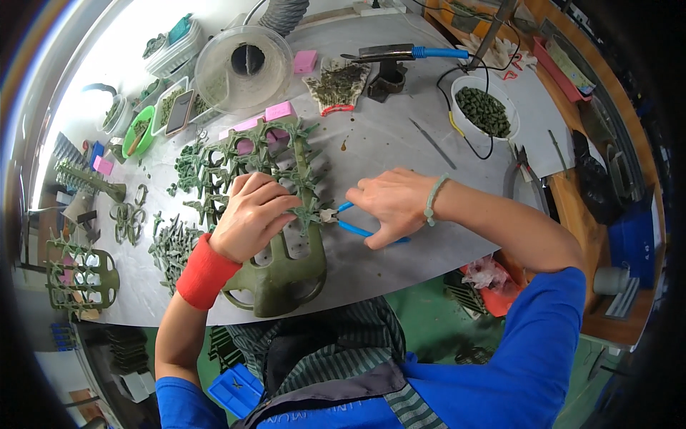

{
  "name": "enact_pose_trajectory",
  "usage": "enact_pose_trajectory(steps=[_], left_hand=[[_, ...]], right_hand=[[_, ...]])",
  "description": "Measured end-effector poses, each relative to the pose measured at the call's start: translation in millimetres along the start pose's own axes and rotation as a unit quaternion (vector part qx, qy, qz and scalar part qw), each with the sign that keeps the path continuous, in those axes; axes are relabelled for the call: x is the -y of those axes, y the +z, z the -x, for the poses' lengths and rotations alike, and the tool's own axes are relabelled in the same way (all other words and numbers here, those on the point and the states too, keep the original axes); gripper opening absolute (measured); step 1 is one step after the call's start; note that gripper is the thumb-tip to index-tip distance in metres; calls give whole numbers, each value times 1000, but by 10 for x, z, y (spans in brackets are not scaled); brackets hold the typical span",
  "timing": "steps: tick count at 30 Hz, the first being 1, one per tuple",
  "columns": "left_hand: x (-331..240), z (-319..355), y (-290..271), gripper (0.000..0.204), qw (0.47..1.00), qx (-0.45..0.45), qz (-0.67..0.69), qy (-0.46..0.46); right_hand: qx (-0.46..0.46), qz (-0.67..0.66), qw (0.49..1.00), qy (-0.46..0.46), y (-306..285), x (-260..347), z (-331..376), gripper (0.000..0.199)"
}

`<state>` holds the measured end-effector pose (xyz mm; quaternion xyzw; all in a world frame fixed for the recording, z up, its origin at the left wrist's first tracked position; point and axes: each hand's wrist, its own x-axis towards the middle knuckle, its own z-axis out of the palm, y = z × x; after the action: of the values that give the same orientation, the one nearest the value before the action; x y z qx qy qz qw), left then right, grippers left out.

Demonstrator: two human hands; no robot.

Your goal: The person assembles artificial plant components by using a soldering iron to melt plastic stems onto a green lattice frame and using pliers to trim excess plastic parts. They repeatedly pick up small green plastic pieces, position them on the frame, and apply the soldering iron to secure them, occasionally moving the frame to work on different sections.

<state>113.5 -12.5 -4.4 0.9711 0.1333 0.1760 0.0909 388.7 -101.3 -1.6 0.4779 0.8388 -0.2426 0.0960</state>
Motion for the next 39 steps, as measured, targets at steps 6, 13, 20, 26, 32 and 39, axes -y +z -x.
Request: enact_pose_trajectory(steps=[6,13,20,26,32,39], left_hand=[[13,8,-2,27,1000,-1,-4,15],[7,59,-58,28,1000,-14,-21,15],[236,515,-399,25,981,-153,-44,-110],[1335,1770,-614,25,853,-189,-24,-486],[1464,2068,-328,49,859,-31,-93,-503],[650,881,-547,40,948,-182,46,-259]], right_hand=[[-3,-31,999,-16,11,-34,-13,52],[-48,-83,994,-46,47,-27,10,47],[-124,-52,991,-16,-28,54,293,54],[-147,-93,984,47,100,26,498,56],[-181,-59,981,46,224,-81,370,60],[-159,-48,984,58,190,-95,105,67]])
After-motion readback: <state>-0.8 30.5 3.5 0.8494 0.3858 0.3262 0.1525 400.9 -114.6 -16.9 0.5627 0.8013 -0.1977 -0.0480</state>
